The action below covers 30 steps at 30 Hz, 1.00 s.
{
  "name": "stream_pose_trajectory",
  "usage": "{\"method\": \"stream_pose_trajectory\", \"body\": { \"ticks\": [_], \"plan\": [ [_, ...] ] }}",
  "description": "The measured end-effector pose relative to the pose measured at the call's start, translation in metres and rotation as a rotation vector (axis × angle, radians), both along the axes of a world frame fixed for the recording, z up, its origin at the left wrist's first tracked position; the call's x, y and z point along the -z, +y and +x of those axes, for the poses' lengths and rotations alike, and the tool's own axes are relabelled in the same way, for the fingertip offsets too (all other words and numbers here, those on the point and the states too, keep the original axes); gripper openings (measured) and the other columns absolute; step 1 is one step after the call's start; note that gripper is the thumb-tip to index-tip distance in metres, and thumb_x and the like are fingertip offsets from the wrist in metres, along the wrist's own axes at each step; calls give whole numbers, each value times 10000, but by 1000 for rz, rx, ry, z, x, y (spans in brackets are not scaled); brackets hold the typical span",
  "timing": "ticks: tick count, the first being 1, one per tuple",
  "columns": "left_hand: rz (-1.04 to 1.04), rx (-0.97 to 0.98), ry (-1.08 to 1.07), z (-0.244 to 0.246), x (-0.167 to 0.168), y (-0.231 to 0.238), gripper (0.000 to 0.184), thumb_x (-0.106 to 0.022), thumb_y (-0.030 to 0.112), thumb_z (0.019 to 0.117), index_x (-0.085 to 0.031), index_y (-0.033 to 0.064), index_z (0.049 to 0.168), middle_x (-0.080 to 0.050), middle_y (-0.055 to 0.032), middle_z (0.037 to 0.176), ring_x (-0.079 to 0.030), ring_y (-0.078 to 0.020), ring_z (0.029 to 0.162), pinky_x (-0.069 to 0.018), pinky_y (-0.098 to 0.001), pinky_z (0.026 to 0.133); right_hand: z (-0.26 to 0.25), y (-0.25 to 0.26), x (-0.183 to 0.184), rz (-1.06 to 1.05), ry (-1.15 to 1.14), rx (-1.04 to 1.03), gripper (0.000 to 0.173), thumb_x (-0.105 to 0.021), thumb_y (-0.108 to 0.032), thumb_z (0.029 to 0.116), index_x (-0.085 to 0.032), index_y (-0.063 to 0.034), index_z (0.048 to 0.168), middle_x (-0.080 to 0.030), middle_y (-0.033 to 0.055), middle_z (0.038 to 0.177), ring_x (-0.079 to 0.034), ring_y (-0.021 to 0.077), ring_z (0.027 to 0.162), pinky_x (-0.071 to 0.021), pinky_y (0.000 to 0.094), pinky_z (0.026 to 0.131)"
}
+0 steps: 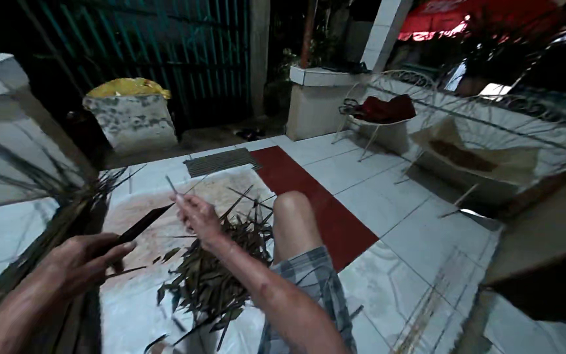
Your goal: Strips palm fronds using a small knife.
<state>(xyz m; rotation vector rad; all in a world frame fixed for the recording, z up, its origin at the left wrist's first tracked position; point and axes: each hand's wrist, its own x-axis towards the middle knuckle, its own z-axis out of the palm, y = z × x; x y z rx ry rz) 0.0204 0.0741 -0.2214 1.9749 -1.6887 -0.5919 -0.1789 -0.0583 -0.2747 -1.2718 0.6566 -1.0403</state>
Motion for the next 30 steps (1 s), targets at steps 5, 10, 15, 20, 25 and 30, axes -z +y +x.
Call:
{"method": "stream_pose_trajectory", "body": {
  "ticks": [5, 10, 15, 20, 25, 30],
  "plan": [
    [-50, -130, -67, -23, -22, 12, 280, -659, 290, 1025, -744, 25, 995, -715, -123, 769, -682, -264, 696, -570, -537, 749, -7, 18, -7, -183, 371, -70, 385, -538, -294, 1082, -602, -51, 1373, -691, 152, 985, -646, 206, 782, -562, 396, 737],
    [-16, -224, -106, -48, -38, 28, 278, -581, 249, 1067, -727, 13, 1050, -711, -164, 830, -688, -348, 773, -554, -588, 766, -12, 44, 8, -371, 397, -112, 366, -524, -378, 1080, -650, -140, 1327, -644, 87, 820, -570, 184, 634, -515, 383, 600],
    [-44, -181, -198, -46, -24, 24, 268, -553, 238, 1076, -724, 35, 1036, -701, -164, 850, -688, -355, 801, -549, -607, 758, 0, 50, 18, -416, 413, -157, 353, -532, -368, 1076, -682, -146, 1305, -651, 70, 799, -573, 172, 617, -515, 380, 599],
    [-47, -130, -242, -26, 12, -5, 247, -584, 308, 1052, -737, 129, 978, -688, -83, 765, -675, -273, 714, -547, -555, 675, -8, 47, 24, -422, 445, -156, 343, -525, -384, 1077, -696, -169, 1282, -650, 75, 796, -572, 190, 616, -505, 416, 591],
    [-54, -159, -347, -31, 19, -14, 227, -593, 320, 1042, -751, 163, 1002, -716, -79, 854, -696, -288, 812, -553, -577, 722, -13, 47, 19, -402, 521, -88, 349, -531, -394, 1072, -715, -178, 1275, -718, 91, 913, -662, 239, 760, -547, 493, 718],
    [-64, -221, -411, -54, 13, -4, 202, -614, 287, 1040, -740, 130, 1016, -711, -160, 886, -698, -382, 847, -540, -620, 702, -6, 50, 15, -349, 584, -46, 349, -523, -407, 1073, -728, -208, 1273, -742, 89, 996, -692, 276, 887, -539, 551, 798]
  ]
}}
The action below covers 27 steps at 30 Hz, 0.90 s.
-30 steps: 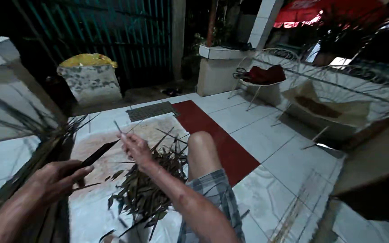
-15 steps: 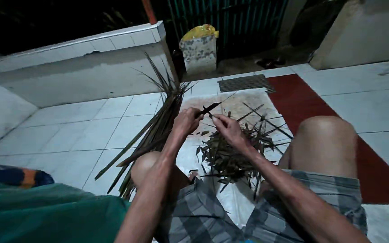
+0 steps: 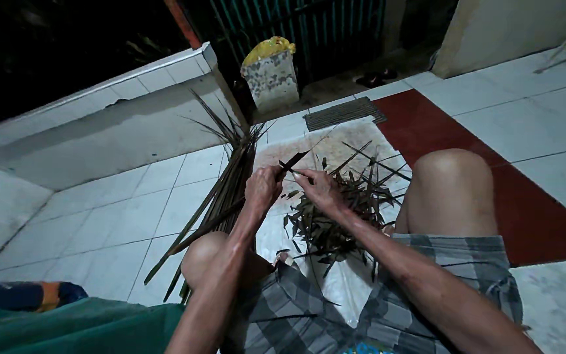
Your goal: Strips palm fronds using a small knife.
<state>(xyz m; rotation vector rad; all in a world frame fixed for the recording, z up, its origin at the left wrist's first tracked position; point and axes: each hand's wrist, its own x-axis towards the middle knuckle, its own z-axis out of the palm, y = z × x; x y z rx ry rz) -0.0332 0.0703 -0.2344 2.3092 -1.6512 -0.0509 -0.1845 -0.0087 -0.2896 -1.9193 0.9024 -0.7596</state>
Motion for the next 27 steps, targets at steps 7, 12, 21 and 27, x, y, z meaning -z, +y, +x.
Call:
{"method": "stream_pose_trajectory", "body": {
  "ticks": [7, 12, 21, 27],
  "plan": [
    [73, -52, -40, 0, 3, 3, 208, -598, 293, 1044, -741, 142, 1043, -719, -160, 927, -699, -387, 895, -535, -625, 725, 16, -2, 8, 45, 11, 7, 359, -504, -400, 1080, -729, -197, 1274, -741, 90, 991, -694, 267, 880, -545, 540, 796],
    [119, -72, -75, 2, 5, 5, 212, -599, 303, 1037, -749, 156, 1009, -723, -135, 911, -702, -366, 896, -540, -603, 732, 20, 3, 16, 60, 11, 29, 350, -516, -412, 1073, -739, -214, 1257, -743, 75, 960, -692, 257, 847, -545, 526, 776],
    [156, -77, -103, 13, 14, 5, 205, -596, 315, 1020, -760, 191, 1024, -736, -102, 934, -710, -332, 919, -553, -575, 744, 22, 6, 26, 87, 18, 78, 359, -546, -436, 1057, -722, -228, 1291, -745, 99, 1009, -697, 289, 882, -543, 564, 788],
    [130, -40, -22, 6, 0, 21, 165, -634, 263, 1015, -763, 158, 1017, -728, -131, 926, -701, -360, 884, -540, -602, 730, 19, 5, 37, 91, -9, 124, 359, -554, -448, 1050, -721, -242, 1292, -737, 110, 993, -686, 298, 851, -538, 566, 763]
  ]
}}
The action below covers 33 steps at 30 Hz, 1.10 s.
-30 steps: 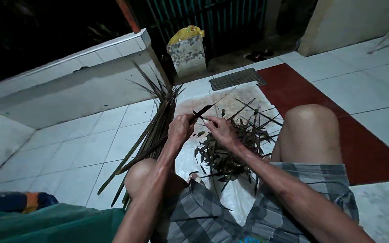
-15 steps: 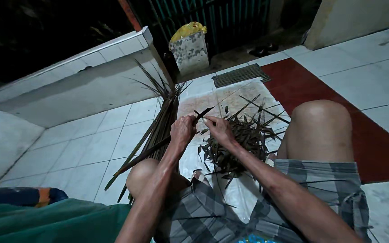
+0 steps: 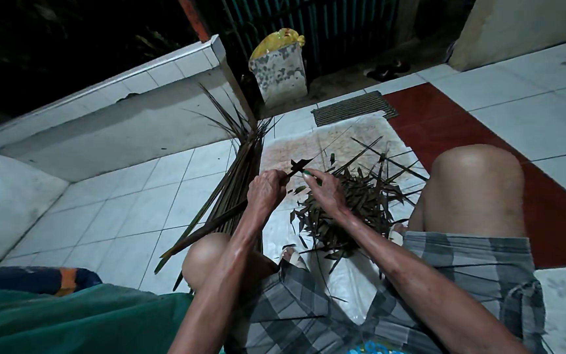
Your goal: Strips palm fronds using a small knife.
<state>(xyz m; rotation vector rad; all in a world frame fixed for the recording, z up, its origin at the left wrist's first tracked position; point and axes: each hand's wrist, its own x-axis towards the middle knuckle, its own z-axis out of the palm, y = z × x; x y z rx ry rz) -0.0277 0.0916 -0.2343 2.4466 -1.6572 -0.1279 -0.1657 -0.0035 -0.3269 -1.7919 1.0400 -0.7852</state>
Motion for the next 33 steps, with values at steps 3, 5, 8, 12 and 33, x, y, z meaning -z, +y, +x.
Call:
{"method": "stream_pose_trajectory", "body": {
  "ticks": [3, 5, 8, 12, 33],
  "plan": [
    [31, -3, -18, 11, 8, -5, 176, -624, 297, 1012, -772, 202, 1017, -740, -80, 940, -709, -307, 902, -554, -573, 750, -4, -8, 9, 2, -6, -1, 356, -551, -447, 1054, -719, -242, 1291, -730, 109, 966, -677, 292, 812, -536, 558, 733],
    [53, -12, -15, 14, 11, -4, 181, -620, 304, 1014, -772, 207, 1015, -741, -74, 945, -708, -305, 910, -553, -573, 758, -9, -15, 14, -1, 6, 11, 360, -542, -426, 1062, -712, -211, 1296, -730, 134, 1001, -685, 325, 855, -538, 582, 763],
    [63, -32, -24, 19, 10, 1, 197, -619, 311, 1022, -774, 190, 1009, -740, -93, 937, -707, -322, 916, -548, -588, 764, -22, -24, 20, 35, 19, 74, 395, -519, -419, 1073, -676, -169, 1336, -710, 201, 1073, -677, 402, 929, -524, 639, 797],
    [67, -62, -107, 25, 16, 1, 203, -596, 312, 1027, -767, 205, 1031, -743, -94, 939, -715, -328, 915, -555, -576, 758, -33, -21, 18, -16, 4, 82, 392, -515, -413, 1077, -689, -153, 1312, -719, 187, 1025, -686, 369, 878, -533, 612, 770],
    [111, -12, -205, 13, 12, 2, 216, -559, 273, 1046, -764, 206, 1053, -745, -112, 941, -715, -349, 905, -547, -575, 743, -15, -29, 11, 41, 74, -79, 382, -517, -428, 1073, -707, -170, 1281, -717, 170, 1059, -682, 358, 922, -531, 602, 797]
  ]
}}
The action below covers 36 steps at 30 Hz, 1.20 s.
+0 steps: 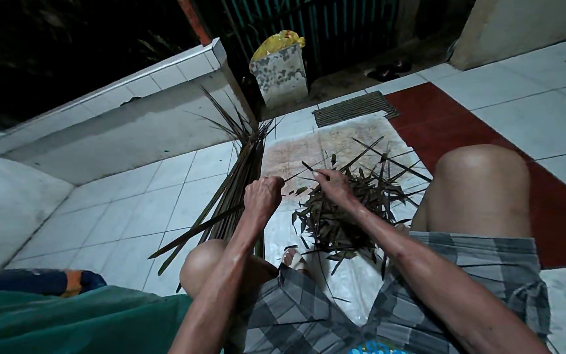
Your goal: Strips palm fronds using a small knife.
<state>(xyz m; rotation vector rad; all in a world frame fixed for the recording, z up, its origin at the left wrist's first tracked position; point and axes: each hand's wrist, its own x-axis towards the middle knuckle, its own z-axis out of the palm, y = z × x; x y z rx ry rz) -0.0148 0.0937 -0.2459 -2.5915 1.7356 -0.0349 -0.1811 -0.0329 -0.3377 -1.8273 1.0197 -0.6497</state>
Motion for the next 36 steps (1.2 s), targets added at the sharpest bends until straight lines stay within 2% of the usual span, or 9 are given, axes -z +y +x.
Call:
{"method": "stream_pose_trajectory", "body": {
  "ticks": [4, 6, 10, 13, 16, 23, 29, 34, 36],
  "plan": [
    [58, -31, 36, 5, -1, -1, 221, -554, 274, 1042, -761, 225, 1103, -749, -98, 1020, -707, -343, 995, -541, -583, 814, 1, -40, 28, 46, 15, 178, 386, -508, -384, 1076, -699, -135, 1300, -715, 183, 1171, -678, 382, 1080, -507, 643, 925],
    [61, -38, 93, 12, -3, -1, 204, -587, 272, 1024, -762, 217, 1113, -751, -97, 1037, -705, -339, 1014, -540, -593, 837, -6, -43, 29, -9, -58, 226, 378, -509, -370, 1081, -705, -126, 1291, -728, 173, 1119, -693, 356, 1024, -518, 617, 903],
    [18, 15, 230, 23, -1, 0, 206, -605, 308, 1024, -753, 167, 1050, -736, -99, 977, -702, -327, 953, -546, -606, 799, -13, -7, 19, -128, -160, 78, 376, -525, -378, 1078, -673, -145, 1333, -720, 158, 1018, -689, 313, 849, -558, 566, 776],
    [-1, 45, 307, 28, 1, -4, 256, -586, 350, 1035, -750, 153, 1019, -726, -85, 953, -697, -294, 924, -545, -591, 808, -2, 8, 21, -153, -227, -39, 355, -570, -360, 1056, -698, -154, 1315, -741, 104, 1027, -702, 228, 851, -576, 485, 811],
    [-16, 55, 410, 32, 0, -4, 294, -593, 386, 1040, -751, 143, 988, -706, -72, 849, -680, -249, 789, -550, -547, 752, 4, 11, 26, -137, -266, -74, 347, -590, -357, 1048, -711, -154, 1302, -749, 90, 1069, -709, 206, 895, -573, 457, 851],
    [-29, 60, 449, 35, 1, -3, 304, -594, 402, 1043, -743, 147, 967, -674, -53, 765, -645, -209, 677, -551, -486, 680, 8, -2, 29, -98, -212, -61, 351, -556, -418, 1053, -715, -218, 1295, -735, 81, 957, -685, 222, 797, -564, 496, 764],
    [-54, 56, 474, 34, -4, -1, 289, -601, 383, 1043, -761, 150, 983, -683, -44, 772, -645, -197, 677, -550, -474, 681, 9, -10, 20, -79, -184, 0, 359, -554, -403, 1061, -701, -201, 1319, -730, 139, 1005, -682, 298, 828, -543, 556, 764],
    [-16, 56, 471, 36, -5, 0, 289, -589, 375, 1049, -759, 148, 995, -691, -40, 790, -654, -185, 705, -558, -465, 720, 1, -56, 42, -20, -138, 199, 394, -523, -407, 1071, -685, -165, 1337, -727, 158, 1151, -695, 344, 1032, -524, 608, 921],
    [-25, 42, 470, 38, -6, -2, 297, -586, 370, 1051, -748, 133, 977, -684, -48, 773, -652, -193, 689, -556, -467, 710, -14, -53, 35, -31, -213, 218, 413, -499, -425, 1081, -660, -153, 1345, -712, 174, 1031, -681, 336, 859, -547, 579, 776]
  ]
}}
